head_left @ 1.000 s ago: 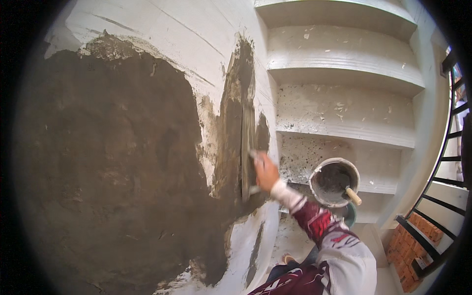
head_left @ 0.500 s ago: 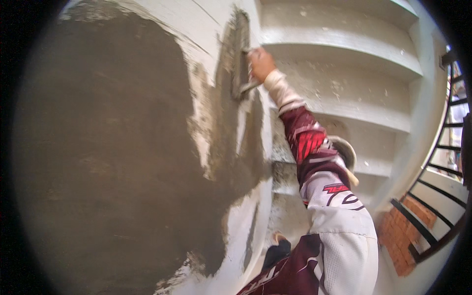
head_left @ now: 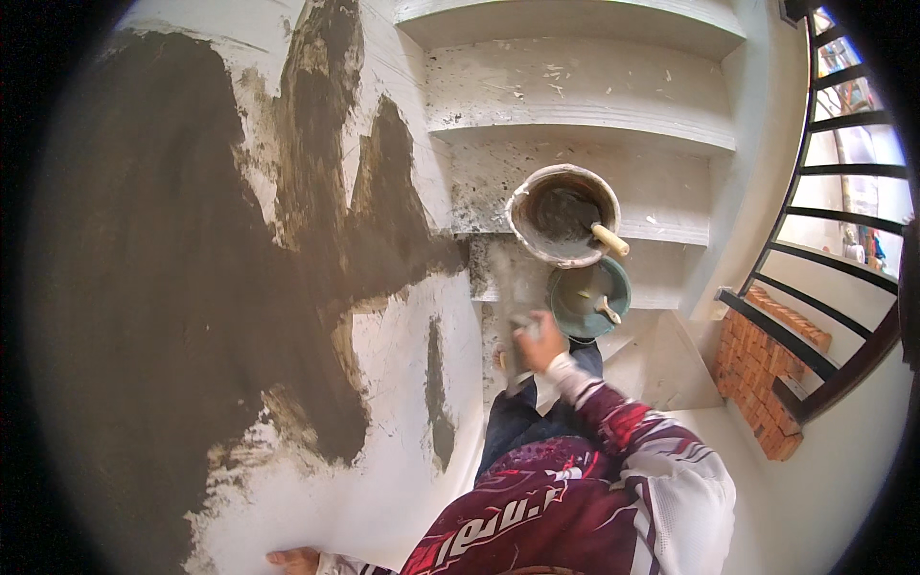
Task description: The person applies wet cement plaster to a curved wall adjacent to a spiral staircase using a trowel. They repeatedly scoop material from a bucket and spread it across the wall surface, smoothing it with consistent strokes.
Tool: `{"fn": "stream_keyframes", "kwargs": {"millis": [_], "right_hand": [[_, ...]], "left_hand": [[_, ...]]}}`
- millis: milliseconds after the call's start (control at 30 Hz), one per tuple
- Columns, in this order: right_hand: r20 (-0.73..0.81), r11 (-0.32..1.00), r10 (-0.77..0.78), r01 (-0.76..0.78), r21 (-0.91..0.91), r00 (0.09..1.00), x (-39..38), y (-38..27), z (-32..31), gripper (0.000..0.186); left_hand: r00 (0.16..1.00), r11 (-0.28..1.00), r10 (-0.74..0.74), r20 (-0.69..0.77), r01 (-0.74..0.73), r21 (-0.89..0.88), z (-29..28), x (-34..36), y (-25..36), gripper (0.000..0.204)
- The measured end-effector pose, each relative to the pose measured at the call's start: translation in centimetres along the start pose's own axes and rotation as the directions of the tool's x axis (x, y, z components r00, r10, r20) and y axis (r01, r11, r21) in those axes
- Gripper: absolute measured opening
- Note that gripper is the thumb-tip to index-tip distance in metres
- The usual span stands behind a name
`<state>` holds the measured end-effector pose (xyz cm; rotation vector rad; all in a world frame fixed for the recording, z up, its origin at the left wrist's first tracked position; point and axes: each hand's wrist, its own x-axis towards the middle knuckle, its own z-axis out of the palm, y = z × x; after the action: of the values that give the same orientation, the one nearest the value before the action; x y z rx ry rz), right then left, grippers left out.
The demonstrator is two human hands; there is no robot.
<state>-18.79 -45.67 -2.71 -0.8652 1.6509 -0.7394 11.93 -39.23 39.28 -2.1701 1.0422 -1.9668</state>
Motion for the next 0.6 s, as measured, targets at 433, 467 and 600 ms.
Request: {"fn": "stream_keyframes", "kwargs": {"millis": [433, 467, 600], "right_hand": [[0.501, 0.614, 0.048, 0.370, -0.697, 0.864, 25.8, 7.7, -15.4, 0.034], [0.406, 0.745, 0.128, 0.183, -0.641, 0.905, 26.5, 7.9, -14.6, 0.033], [0.246, 0.858, 0.514, -0.489, -0.158, 0.822, 25.5, 7.3, -9.8, 0.033]], "left_hand": [[0.985, 0.997, 0.053, -0.165, -0.062, -0.054, 0.7, 0.3, -0.4, 0.071], [0.984, 0.997, 0.052, -0.169, -0.062, -0.052, 0.6, 0.4, -0.4, 0.071], [0.982, 0.998, 0.070, -0.176, -0.069, 0.009, -0.4, 0.0, -1.3, 0.070]]}}
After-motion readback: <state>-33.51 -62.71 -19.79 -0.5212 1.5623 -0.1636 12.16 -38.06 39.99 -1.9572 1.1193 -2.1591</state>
